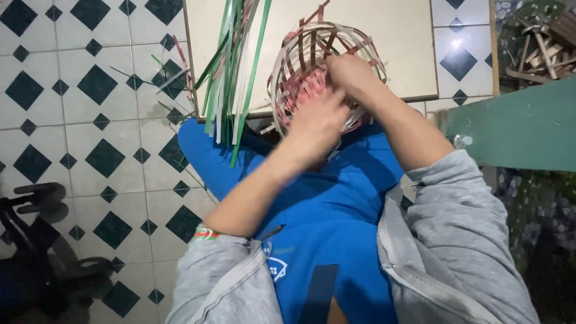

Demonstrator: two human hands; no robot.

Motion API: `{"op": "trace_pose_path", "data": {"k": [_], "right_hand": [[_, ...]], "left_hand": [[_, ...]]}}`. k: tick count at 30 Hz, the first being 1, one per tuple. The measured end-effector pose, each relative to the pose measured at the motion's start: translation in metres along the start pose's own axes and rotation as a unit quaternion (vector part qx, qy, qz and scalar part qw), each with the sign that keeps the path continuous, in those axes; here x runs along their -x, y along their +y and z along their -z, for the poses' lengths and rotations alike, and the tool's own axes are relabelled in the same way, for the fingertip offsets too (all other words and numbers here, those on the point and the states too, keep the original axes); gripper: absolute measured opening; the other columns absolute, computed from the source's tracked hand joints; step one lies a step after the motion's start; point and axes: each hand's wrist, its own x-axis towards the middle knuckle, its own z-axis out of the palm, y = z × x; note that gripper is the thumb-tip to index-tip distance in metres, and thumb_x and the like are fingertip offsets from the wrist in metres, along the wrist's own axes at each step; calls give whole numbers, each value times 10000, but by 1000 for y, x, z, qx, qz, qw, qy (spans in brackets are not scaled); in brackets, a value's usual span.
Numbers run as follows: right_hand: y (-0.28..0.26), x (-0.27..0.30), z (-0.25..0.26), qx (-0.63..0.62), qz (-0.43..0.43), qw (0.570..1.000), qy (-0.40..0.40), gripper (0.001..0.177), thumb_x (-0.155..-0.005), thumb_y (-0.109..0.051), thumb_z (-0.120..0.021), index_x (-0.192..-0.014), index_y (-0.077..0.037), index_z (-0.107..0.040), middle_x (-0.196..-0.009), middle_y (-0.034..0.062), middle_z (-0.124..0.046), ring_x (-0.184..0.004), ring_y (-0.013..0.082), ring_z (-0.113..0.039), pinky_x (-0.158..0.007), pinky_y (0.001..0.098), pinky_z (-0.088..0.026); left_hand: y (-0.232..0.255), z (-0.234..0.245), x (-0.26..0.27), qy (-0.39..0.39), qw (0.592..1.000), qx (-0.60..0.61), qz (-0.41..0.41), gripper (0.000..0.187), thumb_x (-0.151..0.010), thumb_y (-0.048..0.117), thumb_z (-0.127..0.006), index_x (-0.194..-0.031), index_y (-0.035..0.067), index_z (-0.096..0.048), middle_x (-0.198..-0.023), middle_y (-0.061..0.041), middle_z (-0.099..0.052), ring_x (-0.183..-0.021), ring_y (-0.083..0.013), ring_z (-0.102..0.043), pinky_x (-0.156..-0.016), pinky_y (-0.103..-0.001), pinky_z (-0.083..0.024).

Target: A person is weaving a basket by hand using thin, flexible plastic strips on a low work surface.

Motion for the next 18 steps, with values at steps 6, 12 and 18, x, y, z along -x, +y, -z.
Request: {"op": "trace_pose_path", "data": {"k": [6, 12, 18], "right_hand": [[31, -25, -49, 81, 78, 988, 108, 154, -837, -36, -496, -943, 16, -595, -832, 232, -669, -729, 425, -645, -574, 520, -515], [-18, 47, 5, 108, 110, 975, 161, 160, -911, -114, -513, -873, -34, -647, -734, 195, -687, -779, 423, -712, -648, 528, -566], [29, -12, -30, 202, 108, 956, 184, 180, -784, -67, -678, -955, -93, -627, -642, 32, -661, -558, 268, -665, -426, 410, -505]], "left_hand": [[9, -47, 23, -331, 930, -76, 144, 679, -827, 656, -592, -1205, 95, -537, -1159, -184, -631, -994, -385, -622, -793, -481, -471], [-27, -89, 42, -82, 990, -101, 43, 165, -760, 178, -585, -622, 152, -671, -601, -133, -645, -620, -374, -652, -583, -462, -418], [-28, -29, 26, -301, 940, -115, 110, 172, -716, 372, -694, -751, 206, -665, -726, -35, -615, -664, -286, -615, -540, -398, -468]]}}
